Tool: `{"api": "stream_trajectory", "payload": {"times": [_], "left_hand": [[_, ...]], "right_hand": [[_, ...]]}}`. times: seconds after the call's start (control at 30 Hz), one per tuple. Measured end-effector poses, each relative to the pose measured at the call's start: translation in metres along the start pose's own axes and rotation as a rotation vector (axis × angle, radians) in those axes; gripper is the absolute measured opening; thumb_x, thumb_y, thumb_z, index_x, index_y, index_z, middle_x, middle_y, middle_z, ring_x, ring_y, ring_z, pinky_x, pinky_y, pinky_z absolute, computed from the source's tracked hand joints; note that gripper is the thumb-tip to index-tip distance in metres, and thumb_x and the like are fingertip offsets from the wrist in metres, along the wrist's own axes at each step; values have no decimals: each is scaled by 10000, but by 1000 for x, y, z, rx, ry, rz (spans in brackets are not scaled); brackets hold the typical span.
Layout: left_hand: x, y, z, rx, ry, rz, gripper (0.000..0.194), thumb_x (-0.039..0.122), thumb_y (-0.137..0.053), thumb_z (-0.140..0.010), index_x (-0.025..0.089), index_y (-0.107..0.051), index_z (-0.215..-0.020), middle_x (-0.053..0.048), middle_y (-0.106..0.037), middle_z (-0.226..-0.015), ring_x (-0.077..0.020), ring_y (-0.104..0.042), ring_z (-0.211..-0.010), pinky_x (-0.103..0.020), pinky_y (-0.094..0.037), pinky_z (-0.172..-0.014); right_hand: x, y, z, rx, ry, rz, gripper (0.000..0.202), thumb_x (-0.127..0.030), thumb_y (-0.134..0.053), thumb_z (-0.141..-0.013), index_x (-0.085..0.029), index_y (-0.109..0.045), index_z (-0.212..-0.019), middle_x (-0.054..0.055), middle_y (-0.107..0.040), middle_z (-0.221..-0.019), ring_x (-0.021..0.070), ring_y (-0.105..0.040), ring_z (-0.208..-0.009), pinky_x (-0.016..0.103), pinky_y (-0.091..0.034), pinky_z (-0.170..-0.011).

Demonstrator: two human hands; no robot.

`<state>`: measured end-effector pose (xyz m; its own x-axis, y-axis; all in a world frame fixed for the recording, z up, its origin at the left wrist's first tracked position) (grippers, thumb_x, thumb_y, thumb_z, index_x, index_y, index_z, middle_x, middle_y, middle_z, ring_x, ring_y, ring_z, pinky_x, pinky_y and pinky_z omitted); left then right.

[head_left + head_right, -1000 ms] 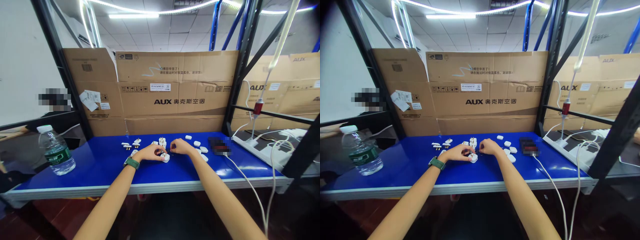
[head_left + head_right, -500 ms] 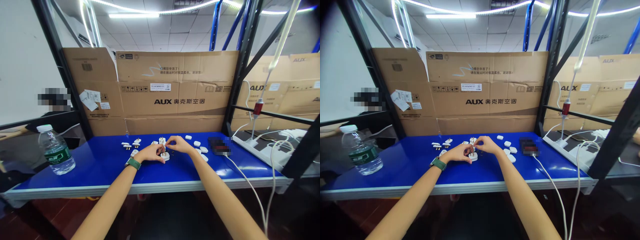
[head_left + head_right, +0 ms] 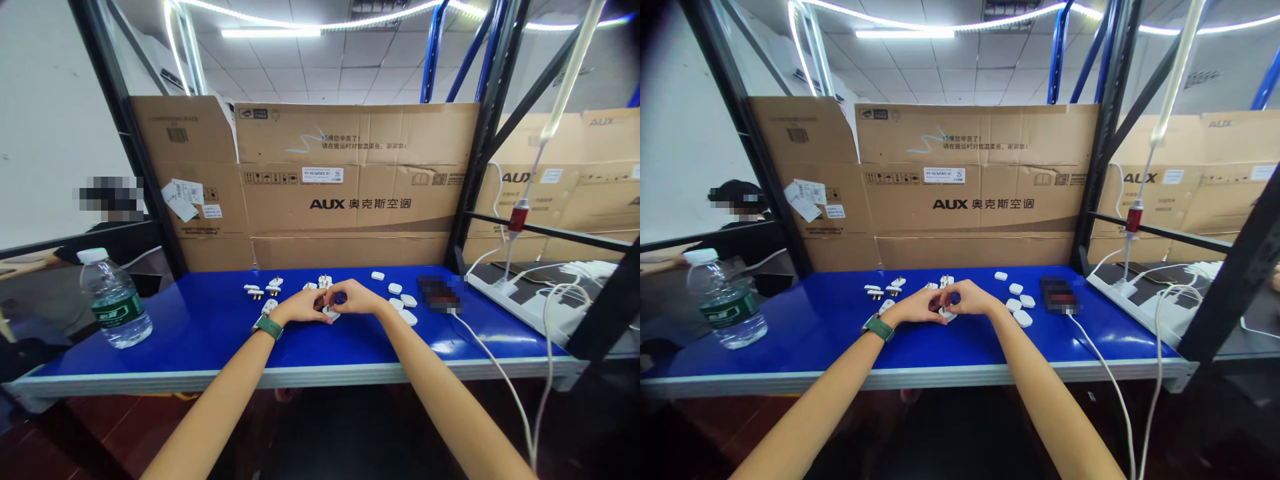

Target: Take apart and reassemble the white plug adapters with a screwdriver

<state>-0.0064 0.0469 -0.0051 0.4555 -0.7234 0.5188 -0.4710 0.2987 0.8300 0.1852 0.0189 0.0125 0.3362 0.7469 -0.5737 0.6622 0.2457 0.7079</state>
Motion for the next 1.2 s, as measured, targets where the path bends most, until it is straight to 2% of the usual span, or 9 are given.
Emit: {"api": "stream_trajectory", "payload": {"times": [0.13, 0.37, 0.73, 0.93, 1.2], "left_hand": [[-2, -1, 0, 26, 3, -55, 572, 572, -821, -664, 192, -666, -1062, 10, -642, -797, -149, -549, -668, -248, -381, -611], [-5, -2, -1, 67, 10, -144, 570, 606, -829, -645, 196, -670, -1007, 14, -630, -777, -158, -547, -679, -253, -356, -606], [-7, -1, -1, 43, 29, -129, 548, 630, -813, -654, 196, -627, -931, 44, -552, -695, -133, -493, -619, -248, -314, -582], [-6, -1, -1, 28, 35, -130, 550, 633, -799, -669, 205, -652, -983, 38, -571, -709, -138, -505, -629, -253, -325, -599], [-3, 0, -1, 26, 21, -169, 513, 601, -793, -698, 205, -641, -987, 38, -579, -711, -140, -515, -625, -253, -329, -593]], "right_hand": [[-3, -2, -1, 2, 30, 102, 289, -19, -646, -700, -187, -736, -917, 10, -748, -911, 164, -679, -842, 247, -499, -798], [-7, -4, 1, -1, 36, 243, 386, -35, -673, -711, -223, -743, -1040, 6, -757, -924, 165, -687, -833, 242, -480, -780], [-10, -4, 1, -1, 41, 365, 249, -84, -693, -762, -226, -760, -955, 21, -780, -948, 175, -708, -860, 241, -457, -764], [-8, -4, 2, 1, 58, 389, 196, -112, -714, -769, -217, -757, -929, 23, -779, -940, 178, -704, -857, 243, -444, -749], [-8, -4, 1, 3, 105, 373, 292, -64, -709, -758, -232, -755, -992, 20, -764, -984, 180, -686, -882, 260, -449, -783]]}}
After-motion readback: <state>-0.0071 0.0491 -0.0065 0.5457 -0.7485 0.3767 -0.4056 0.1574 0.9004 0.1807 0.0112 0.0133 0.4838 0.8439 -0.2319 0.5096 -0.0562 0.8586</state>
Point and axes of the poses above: each hand's wrist, its own z-axis away from the middle knuckle, its own y-axis out of the back of the hand, x = y × z, the point moved 2 cm from there along -z, towards the middle knuckle
